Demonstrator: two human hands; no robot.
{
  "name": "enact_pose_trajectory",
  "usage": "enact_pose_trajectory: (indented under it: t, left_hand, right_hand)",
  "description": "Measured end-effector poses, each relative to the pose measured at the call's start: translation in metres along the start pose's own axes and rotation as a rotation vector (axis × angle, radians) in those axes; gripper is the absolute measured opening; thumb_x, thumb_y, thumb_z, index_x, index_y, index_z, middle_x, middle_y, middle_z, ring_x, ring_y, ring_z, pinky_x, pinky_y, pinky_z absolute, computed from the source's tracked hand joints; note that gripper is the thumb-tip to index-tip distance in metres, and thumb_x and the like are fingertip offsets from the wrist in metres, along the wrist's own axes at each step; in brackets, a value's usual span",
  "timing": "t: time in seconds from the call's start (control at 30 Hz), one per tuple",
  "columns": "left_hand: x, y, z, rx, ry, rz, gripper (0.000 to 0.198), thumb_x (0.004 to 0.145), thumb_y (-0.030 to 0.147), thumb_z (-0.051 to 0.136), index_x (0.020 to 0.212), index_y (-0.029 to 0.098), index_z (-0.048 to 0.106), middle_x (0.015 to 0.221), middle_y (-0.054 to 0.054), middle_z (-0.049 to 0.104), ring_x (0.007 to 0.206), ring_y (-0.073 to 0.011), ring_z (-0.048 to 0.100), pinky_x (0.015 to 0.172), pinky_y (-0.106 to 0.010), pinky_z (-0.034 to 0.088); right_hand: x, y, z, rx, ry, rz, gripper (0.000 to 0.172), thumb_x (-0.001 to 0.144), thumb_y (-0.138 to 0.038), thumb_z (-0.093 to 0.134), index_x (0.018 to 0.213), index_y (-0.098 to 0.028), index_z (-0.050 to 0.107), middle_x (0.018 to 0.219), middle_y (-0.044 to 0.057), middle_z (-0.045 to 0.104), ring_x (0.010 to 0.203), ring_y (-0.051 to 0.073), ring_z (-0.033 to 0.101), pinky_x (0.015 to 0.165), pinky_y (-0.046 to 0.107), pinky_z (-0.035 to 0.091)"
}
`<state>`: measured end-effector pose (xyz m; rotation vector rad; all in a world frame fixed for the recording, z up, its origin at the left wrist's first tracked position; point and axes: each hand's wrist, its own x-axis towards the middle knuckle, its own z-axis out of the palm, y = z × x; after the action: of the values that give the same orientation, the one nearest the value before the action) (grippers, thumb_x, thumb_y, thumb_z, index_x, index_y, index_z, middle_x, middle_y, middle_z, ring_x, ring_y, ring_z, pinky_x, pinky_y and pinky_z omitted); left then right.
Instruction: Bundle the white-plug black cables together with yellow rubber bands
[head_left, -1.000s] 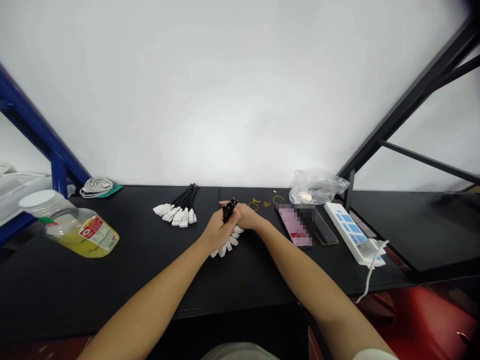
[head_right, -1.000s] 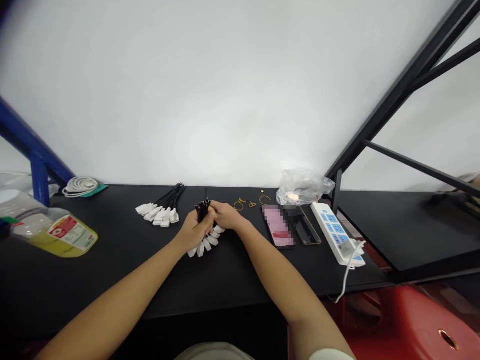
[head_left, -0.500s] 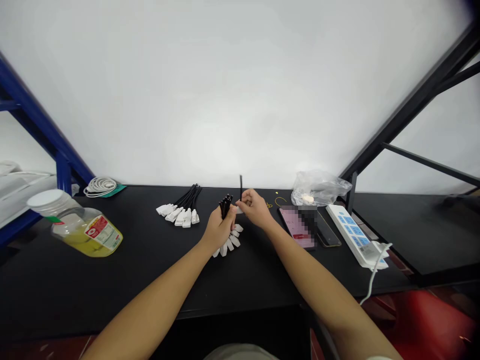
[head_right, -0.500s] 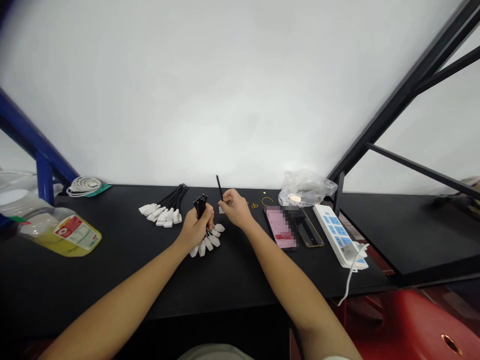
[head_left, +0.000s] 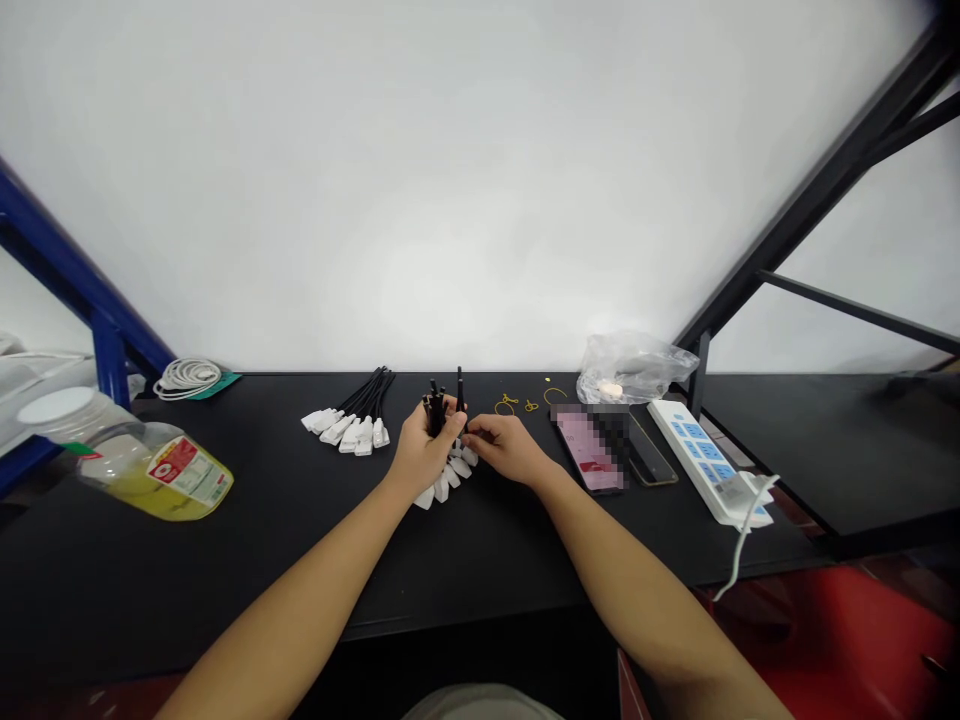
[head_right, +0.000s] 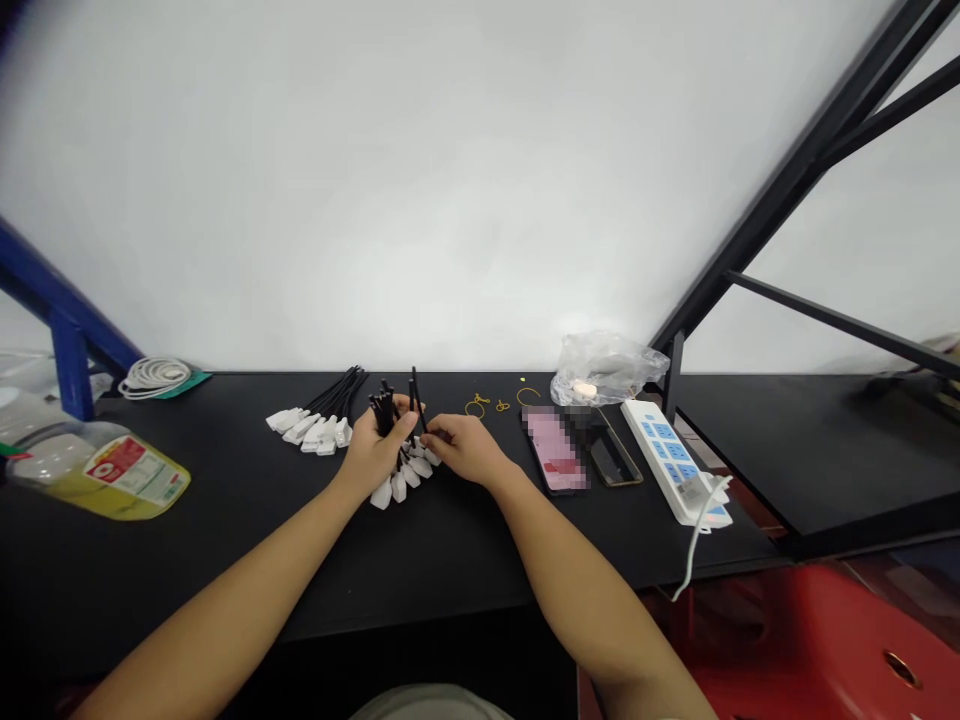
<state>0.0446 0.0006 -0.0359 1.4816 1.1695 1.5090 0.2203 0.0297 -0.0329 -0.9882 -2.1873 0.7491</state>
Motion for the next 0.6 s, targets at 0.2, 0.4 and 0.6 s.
enact_pose_trajectory:
  t: [0.2, 0.4, 0.6]
  left_hand:
    - [0.007, -0.003, -0.006, -0.008, -0.246, -0.093, 0.036, 0.083, 0.051, 0.069, 0.089, 0.016, 0.070, 0.089, -0.008, 0.073, 0.085, -0.0229, 0.069, 0.080, -0.034, 0.053]
    - [-0.001, -0.002, 0.005, -0.070, -0.032, -0.031, 0.042, 0.092, 0.055, 0.055, 0.083, 0.016, 0.067, 0.088, -0.009, 0.073, 0.088, -0.0225, 0.069, 0.087, -0.036, 0.052]
    - [-0.010, -0.006, 0.020, -0.142, 0.083, -0.036, 0.046, 0.091, 0.056, 0.056, 0.065, 0.019, 0.051, 0.058, 0.002, 0.054, 0.057, -0.0128, 0.054, 0.064, -0.027, 0.048]
  right_hand:
    - [-0.002, 0.002, -0.004, -0.020, -0.187, -0.066, 0.023, 0.093, -0.034, 0.059, 0.083, -0.016, 0.070, 0.071, -0.001, 0.062, 0.063, 0.011, 0.053, 0.062, 0.023, 0.038]
    - [-0.005, 0.003, 0.011, -0.148, -0.149, -0.046, 0.103, 0.059, -0.061, 0.085, 0.145, -0.019, 0.046, 0.128, 0.014, 0.062, 0.114, 0.033, 0.058, 0.099, 0.045, 0.043]
    - [-0.003, 0.007, 0.038, -0.223, -0.223, 0.029, 0.123, 0.054, -0.060, 0.087, 0.155, -0.026, 0.025, 0.154, 0.016, 0.040, 0.147, 0.041, 0.027, 0.117, 0.064, 0.016]
